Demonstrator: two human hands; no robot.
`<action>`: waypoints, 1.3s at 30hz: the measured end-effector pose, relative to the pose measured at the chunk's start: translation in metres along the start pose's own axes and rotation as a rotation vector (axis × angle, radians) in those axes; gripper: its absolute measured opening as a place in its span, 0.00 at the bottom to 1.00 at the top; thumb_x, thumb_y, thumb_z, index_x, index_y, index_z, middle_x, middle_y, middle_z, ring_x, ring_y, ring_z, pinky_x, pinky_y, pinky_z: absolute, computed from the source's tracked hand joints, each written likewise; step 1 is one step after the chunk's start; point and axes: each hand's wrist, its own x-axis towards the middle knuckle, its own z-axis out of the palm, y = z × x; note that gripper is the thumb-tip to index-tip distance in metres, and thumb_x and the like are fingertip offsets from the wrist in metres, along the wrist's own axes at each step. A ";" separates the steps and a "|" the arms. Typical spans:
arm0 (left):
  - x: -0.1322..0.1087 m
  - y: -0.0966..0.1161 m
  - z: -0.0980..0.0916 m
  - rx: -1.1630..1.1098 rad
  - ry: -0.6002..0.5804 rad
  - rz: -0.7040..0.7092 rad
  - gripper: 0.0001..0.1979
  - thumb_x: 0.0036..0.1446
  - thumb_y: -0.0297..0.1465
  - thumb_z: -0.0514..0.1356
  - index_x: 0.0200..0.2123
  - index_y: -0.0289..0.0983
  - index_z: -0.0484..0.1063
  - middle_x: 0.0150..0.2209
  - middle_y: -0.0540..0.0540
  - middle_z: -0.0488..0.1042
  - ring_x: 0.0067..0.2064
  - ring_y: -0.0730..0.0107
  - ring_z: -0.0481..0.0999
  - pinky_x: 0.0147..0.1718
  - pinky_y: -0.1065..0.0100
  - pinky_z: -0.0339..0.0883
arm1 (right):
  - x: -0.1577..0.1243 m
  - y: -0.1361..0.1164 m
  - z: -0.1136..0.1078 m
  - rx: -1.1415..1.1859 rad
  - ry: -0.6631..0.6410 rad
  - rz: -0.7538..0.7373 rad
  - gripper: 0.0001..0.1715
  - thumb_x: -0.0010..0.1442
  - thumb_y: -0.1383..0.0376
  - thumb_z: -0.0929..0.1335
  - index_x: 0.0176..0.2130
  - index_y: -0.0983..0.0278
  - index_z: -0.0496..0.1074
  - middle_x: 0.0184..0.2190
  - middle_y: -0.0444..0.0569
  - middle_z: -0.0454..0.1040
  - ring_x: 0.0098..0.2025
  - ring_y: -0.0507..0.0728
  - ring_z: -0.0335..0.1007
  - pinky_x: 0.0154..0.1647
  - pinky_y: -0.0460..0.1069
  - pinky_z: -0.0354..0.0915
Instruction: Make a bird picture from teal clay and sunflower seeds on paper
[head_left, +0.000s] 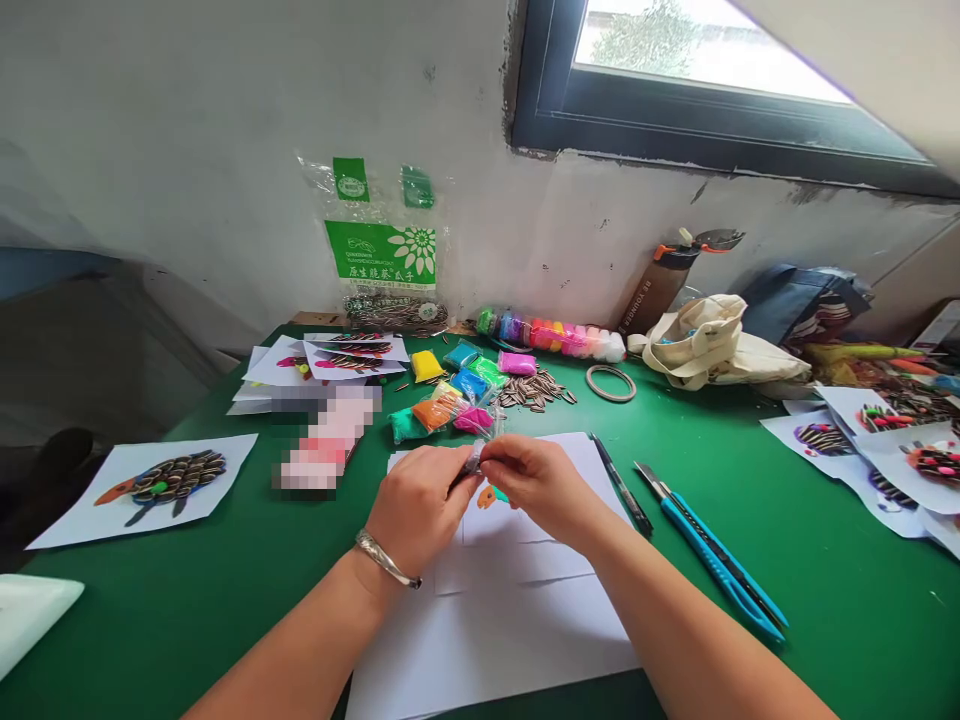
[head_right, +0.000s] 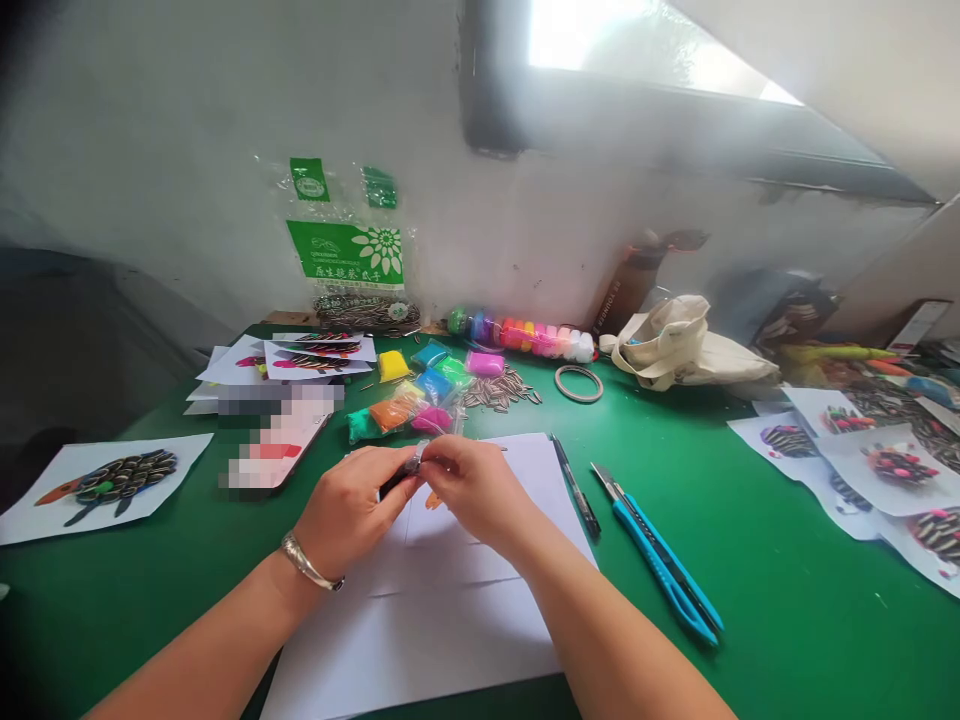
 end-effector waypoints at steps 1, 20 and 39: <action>0.000 0.000 0.000 0.003 0.002 -0.004 0.08 0.59 0.30 0.58 0.41 0.36 0.73 0.32 0.46 0.76 0.34 0.63 0.74 0.35 0.63 0.66 | 0.000 -0.001 -0.002 0.018 -0.021 -0.004 0.06 0.57 0.67 0.63 0.32 0.62 0.70 0.24 0.39 0.68 0.24 0.47 0.67 0.25 0.42 0.59; 0.000 0.005 0.001 -0.168 -0.015 -0.047 0.13 0.57 0.30 0.59 0.47 0.38 0.72 0.35 0.47 0.78 0.37 0.65 0.76 0.37 0.65 0.69 | 0.002 0.000 -0.009 -0.061 -0.050 -0.034 0.11 0.58 0.66 0.62 0.34 0.63 0.74 0.27 0.43 0.72 0.30 0.51 0.68 0.30 0.44 0.61; 0.005 0.012 -0.006 -0.417 -0.093 -0.230 0.13 0.54 0.33 0.62 0.44 0.42 0.75 0.39 0.50 0.80 0.38 0.67 0.78 0.38 0.68 0.72 | -0.003 -0.003 -0.011 -0.015 -0.053 0.013 0.08 0.59 0.64 0.63 0.30 0.64 0.68 0.23 0.41 0.68 0.24 0.47 0.61 0.23 0.42 0.56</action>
